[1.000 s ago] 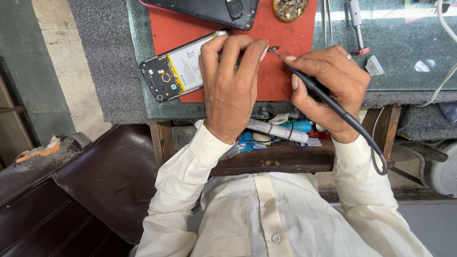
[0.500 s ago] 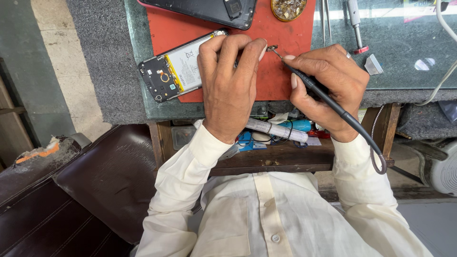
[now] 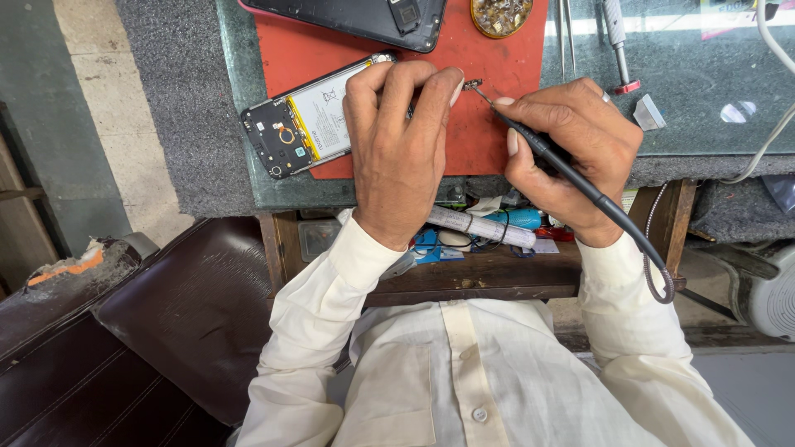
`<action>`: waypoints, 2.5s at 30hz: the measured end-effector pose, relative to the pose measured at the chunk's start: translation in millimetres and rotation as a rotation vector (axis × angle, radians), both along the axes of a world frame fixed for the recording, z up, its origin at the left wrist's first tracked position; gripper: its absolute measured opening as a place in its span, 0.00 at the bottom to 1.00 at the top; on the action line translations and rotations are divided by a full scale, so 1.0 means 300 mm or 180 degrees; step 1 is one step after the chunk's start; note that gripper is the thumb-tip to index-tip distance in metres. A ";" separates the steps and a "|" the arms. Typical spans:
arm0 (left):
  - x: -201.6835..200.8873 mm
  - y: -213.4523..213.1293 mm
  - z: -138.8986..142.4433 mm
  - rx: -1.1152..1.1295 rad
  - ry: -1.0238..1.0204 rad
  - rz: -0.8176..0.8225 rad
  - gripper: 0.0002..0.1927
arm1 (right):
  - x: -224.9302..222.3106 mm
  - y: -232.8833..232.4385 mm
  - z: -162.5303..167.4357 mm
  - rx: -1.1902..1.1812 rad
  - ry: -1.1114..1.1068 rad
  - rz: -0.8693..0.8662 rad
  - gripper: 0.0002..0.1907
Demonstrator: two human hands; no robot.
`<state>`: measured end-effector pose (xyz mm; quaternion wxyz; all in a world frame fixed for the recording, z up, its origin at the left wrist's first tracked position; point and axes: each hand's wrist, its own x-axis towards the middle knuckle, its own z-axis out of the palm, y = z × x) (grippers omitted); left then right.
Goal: The person uses a soldering iron and tweezers to work on a small electronic component held in their left hand. They apply heat and solder to the component, then place it onto the motherboard of a disassembled smartphone lying on the workbench.
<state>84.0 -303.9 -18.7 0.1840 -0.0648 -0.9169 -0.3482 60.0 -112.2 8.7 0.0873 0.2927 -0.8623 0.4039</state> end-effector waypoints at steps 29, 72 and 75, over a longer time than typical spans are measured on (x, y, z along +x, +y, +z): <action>0.006 0.024 -0.013 0.0025 -0.0023 -0.0001 0.11 | 0.004 0.017 -0.009 0.0027 0.0099 -0.0011 0.14; 0.005 0.048 -0.019 0.0043 -0.0010 -0.0034 0.11 | 0.009 0.047 -0.015 0.0033 0.0031 -0.0032 0.14; 0.006 0.047 -0.020 0.0059 -0.0006 -0.0045 0.11 | 0.009 0.048 -0.017 0.0028 0.0050 -0.0023 0.13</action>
